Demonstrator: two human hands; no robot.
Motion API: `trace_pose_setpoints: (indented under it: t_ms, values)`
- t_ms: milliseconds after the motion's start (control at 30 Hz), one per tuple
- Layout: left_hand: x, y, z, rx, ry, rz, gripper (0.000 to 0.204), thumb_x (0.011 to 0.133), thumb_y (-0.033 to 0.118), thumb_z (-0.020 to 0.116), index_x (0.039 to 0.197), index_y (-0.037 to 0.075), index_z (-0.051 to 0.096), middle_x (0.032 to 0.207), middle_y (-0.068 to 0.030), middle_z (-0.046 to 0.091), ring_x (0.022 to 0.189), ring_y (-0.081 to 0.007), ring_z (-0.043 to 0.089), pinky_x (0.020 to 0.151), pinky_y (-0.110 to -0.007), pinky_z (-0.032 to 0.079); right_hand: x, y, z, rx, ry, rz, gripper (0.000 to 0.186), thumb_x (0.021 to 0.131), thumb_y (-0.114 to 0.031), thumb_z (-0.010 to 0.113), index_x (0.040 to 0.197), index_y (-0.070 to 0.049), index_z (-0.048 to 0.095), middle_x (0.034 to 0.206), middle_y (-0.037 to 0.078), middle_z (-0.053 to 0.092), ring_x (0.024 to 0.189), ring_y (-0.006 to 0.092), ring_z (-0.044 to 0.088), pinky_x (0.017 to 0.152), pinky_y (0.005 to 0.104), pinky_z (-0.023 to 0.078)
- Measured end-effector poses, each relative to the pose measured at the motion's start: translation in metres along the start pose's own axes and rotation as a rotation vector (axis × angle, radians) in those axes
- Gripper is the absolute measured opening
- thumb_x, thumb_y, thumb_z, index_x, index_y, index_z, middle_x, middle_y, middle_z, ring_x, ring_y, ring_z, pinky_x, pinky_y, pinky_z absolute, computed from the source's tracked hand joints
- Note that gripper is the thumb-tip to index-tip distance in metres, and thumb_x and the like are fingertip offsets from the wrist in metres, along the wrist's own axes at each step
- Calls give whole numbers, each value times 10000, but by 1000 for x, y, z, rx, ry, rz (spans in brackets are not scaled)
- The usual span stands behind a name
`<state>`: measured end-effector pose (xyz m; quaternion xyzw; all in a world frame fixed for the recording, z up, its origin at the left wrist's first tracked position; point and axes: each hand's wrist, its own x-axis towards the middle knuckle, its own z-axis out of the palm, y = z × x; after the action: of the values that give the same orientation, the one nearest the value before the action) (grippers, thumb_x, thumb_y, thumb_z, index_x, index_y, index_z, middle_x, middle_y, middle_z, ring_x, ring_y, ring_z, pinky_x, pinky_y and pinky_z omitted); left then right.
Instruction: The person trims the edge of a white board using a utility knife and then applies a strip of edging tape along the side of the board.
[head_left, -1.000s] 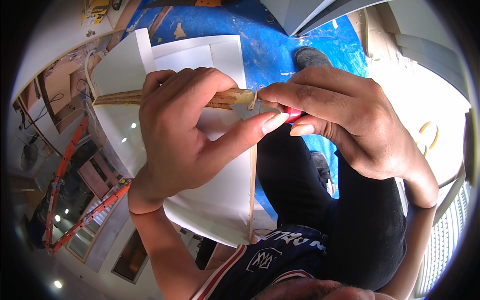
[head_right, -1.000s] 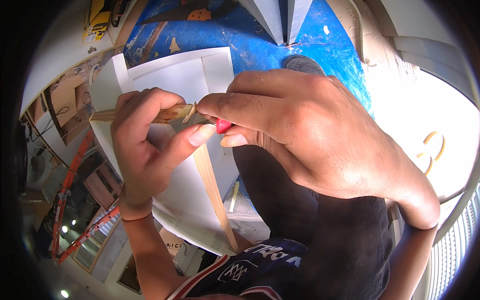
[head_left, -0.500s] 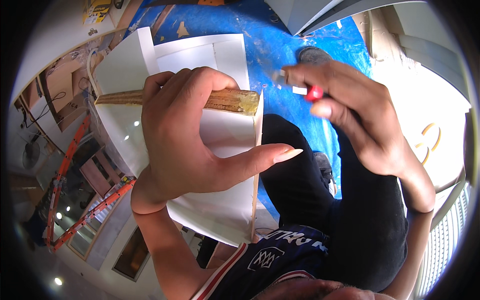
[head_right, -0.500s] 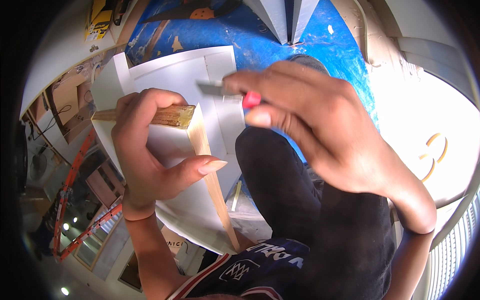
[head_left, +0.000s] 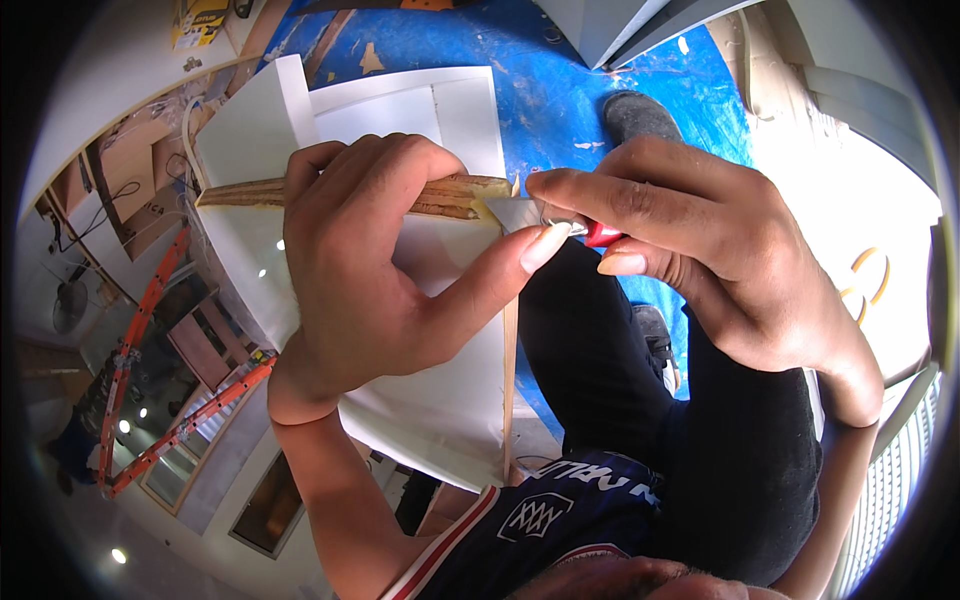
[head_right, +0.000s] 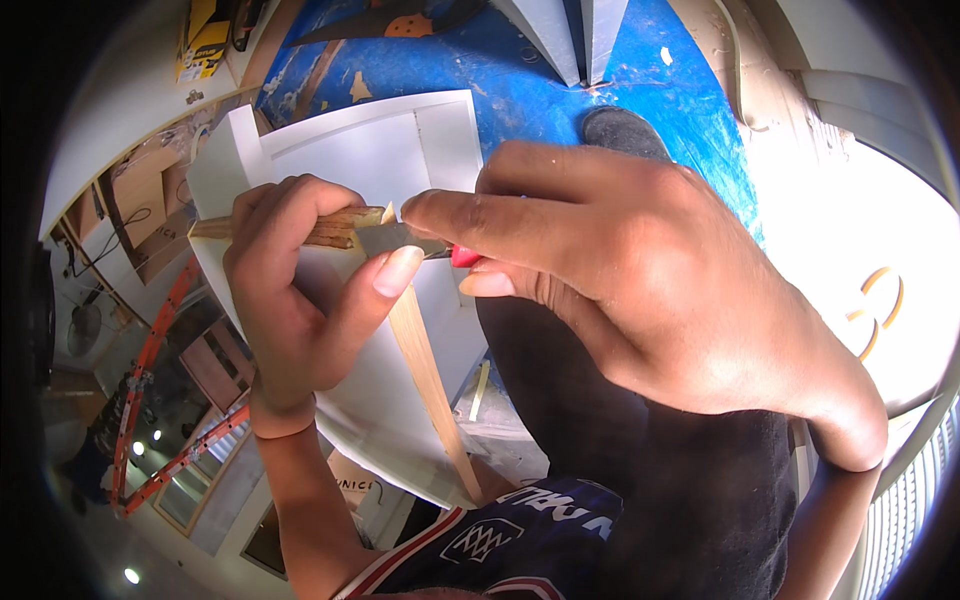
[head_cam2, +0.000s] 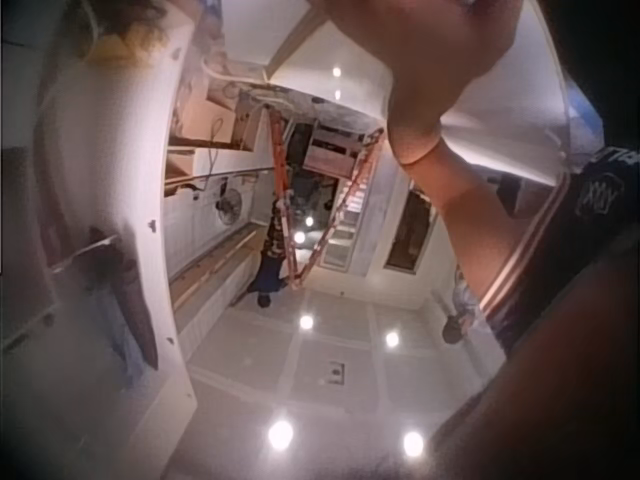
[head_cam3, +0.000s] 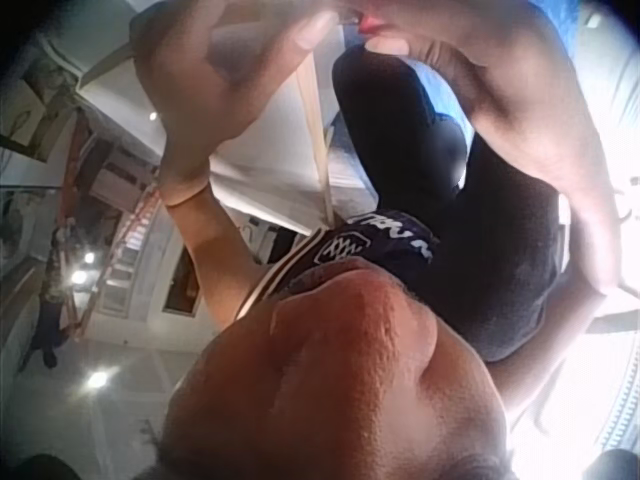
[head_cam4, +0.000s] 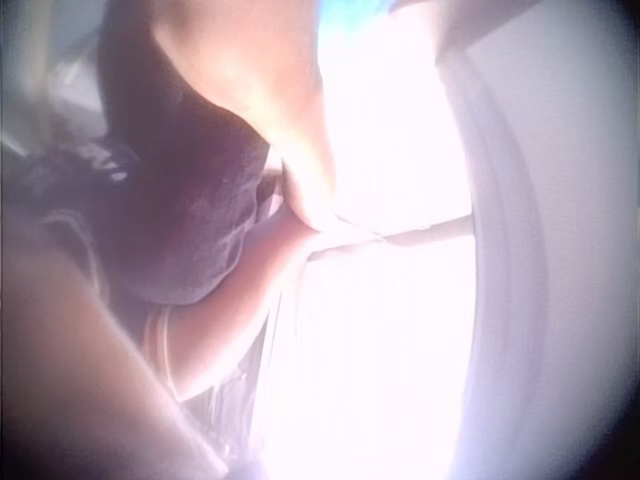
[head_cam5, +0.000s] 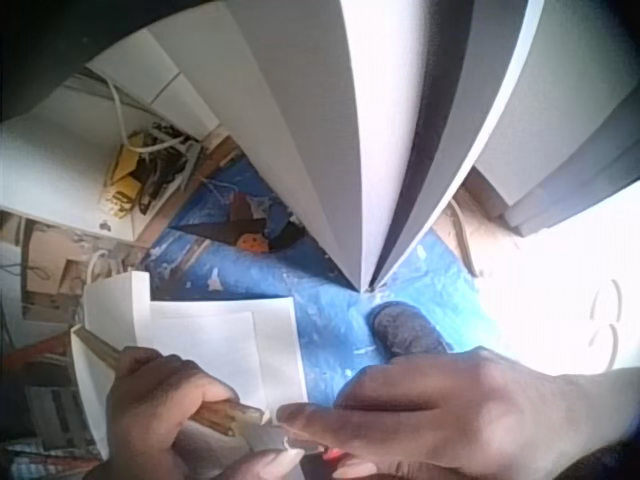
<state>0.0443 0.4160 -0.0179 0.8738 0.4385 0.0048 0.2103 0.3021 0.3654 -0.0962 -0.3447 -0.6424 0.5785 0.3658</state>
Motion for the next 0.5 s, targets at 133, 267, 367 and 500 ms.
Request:
trace_pose_setpoints:
  t_ms: [133, 267, 367, 500]
  values:
    - [1, 2, -3, 1, -29, -28, 384, 807, 347, 819, 950, 24, 668, 861, -92, 673, 837, -277, 589, 870, -394, 432, 4, 0, -7, 9, -42, -1, 517, 939, 139, 641, 1431, -1, 716, 1146, 210, 712, 966, 330, 755, 795, 381, 633]
    - [0, -2, -2, -4, -10, 22, 399, 803, 373, 814, 932, 32, 655, 841, -88, 663, 808, -273, 586, 867, -396, 423, 5, -3, -10, 4, -85, 19, 515, 937, 116, 639, 1430, -7, 720, 1137, 209, 710, 974, 335, 757, 805, 393, 633]
    - [0, -5, 0, 3, 5, 33, 411, 793, 391, 815, 931, 39, 655, 834, -85, 659, 790, -275, 585, 875, -396, 419, 6, 1, -10, 7, -84, 4, 515, 929, 87, 656, 1430, -15, 724, 1133, 208, 710, 980, 342, 753, 821, 416, 627]
    - [2, -4, 1, 13, 16, 50, 410, 767, 384, 824, 933, 50, 654, 823, -78, 656, 772, -273, 591, 875, -397, 418, 9, 6, -12, 37, -79, -19, 528, 914, 79, 672, 1429, -26, 728, 1124, 205, 710, 985, 351, 746, 837, 438, 613]
